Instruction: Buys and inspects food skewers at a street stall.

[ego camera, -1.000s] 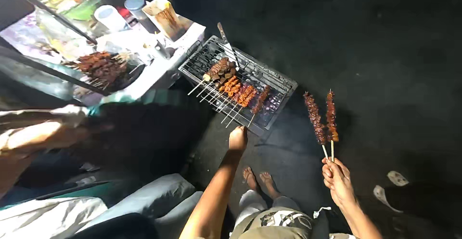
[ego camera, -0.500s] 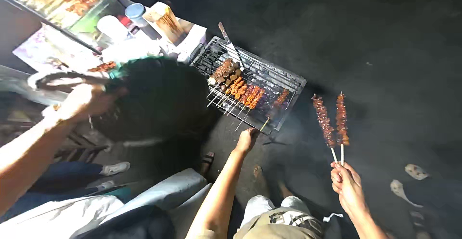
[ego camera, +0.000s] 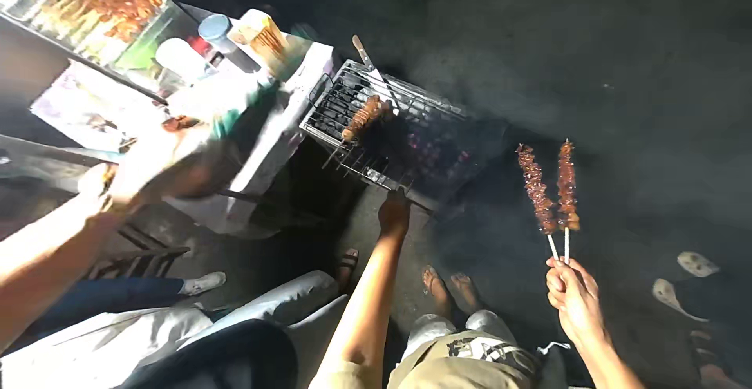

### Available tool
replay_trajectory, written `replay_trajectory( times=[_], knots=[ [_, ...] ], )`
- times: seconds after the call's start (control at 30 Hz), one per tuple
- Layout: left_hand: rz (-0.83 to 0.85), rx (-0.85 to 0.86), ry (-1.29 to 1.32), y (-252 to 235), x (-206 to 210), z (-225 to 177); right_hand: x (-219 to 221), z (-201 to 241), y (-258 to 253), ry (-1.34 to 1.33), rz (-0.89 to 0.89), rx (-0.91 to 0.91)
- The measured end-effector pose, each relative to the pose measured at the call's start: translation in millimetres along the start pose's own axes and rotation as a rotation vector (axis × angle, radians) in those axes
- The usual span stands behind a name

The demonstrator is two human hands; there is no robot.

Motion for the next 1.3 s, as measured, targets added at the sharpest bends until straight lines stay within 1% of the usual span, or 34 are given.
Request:
replay_trajectory(
  times=[0.07,0.2,0.27,0.37,0.47,0.57,0.6,0.7,0.77,0.8,0.93,1.0,1.07,1.1,1.17,1.2,1.3],
  knots=[
    [0.031,0.008,-0.05,-5.5,1.1,0.7,0.6,1.1,0.9,0.005,-0.009,0.0],
    [-0.018,0.113,0.03,3.4,5.2,-4.0,-0.8,-1.3,1.6,-0.022,-0.031,0.004],
    [0.021,0.135,0.028,7.4,7.5,-11.2,-0.9,-2.3,1.2,-0.034,-0.039,0.011],
    [0.134,0.168,-0.032,11.6,11.0,-25.1,1.3,-1.0,1.2,-0.043,-0.039,0.008],
    [0.1,0.174,-0.031,12.3,12.3,-28.9,2.1,-0.6,0.4,-0.034,-0.027,-0.006],
    [-0.001,0.207,0.003,15.8,12.9,-28.6,0.6,-1.7,-1.4,-0.028,-0.017,-0.011],
    [0.009,0.228,-0.003,19.4,12.5,-31.3,0.9,-2.1,-1.3,-0.029,-0.018,-0.009],
    [0.154,0.245,-0.063,26.2,19.7,-42.9,2.2,-2.8,-0.3,-0.035,-0.017,-0.004],
    [0.222,0.23,-0.096,24.6,29.1,-47.9,1.9,-3.6,-0.5,-0.033,-0.012,-0.01],
    [0.227,0.216,-0.083,24.2,31.9,-48.8,1.3,-4.1,-0.8,-0.032,-0.006,-0.015],
    [0.207,0.184,-0.048,32.5,32.0,-53.9,0.8,-4.3,-0.4,-0.023,0.001,-0.013],
    [0.154,0.196,-0.022,32.1,33.7,-52.4,-0.2,-3.6,0.3,-0.014,-0.001,-0.01],
    [0.108,0.195,0.005,30.2,23.0,-47.4,-1.6,-3.6,0.3,-0.006,0.003,-0.01],
    [0.06,0.182,0.015,28.2,15.7,-41.4,-2.5,-3.8,-0.5,-0.01,0.004,-0.012],
    [-0.112,0.139,0.019,18.4,7.7,-22.6,-4.0,-4.4,-1.1,-0.016,0.005,-0.013],
    [-0.153,0.102,0.015,13.6,5.2,-12.9,-4.8,-4.5,-0.7,-0.017,0.001,-0.014],
    [-0.15,-0.008,-0.025,-0.9,0.7,8.3,-6.2,-5.2,1.0,-0.027,-0.015,-0.012]
  ],
)
Point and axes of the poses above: each hand's wrist, its own y-axis away from the middle knuckle, its own x-axis out of the palm, z = x × y, the point moved 3 cm from there along -y, towards the middle knuckle, and after that the axes turned 15 degrees about -y, right-handed, at the moved point
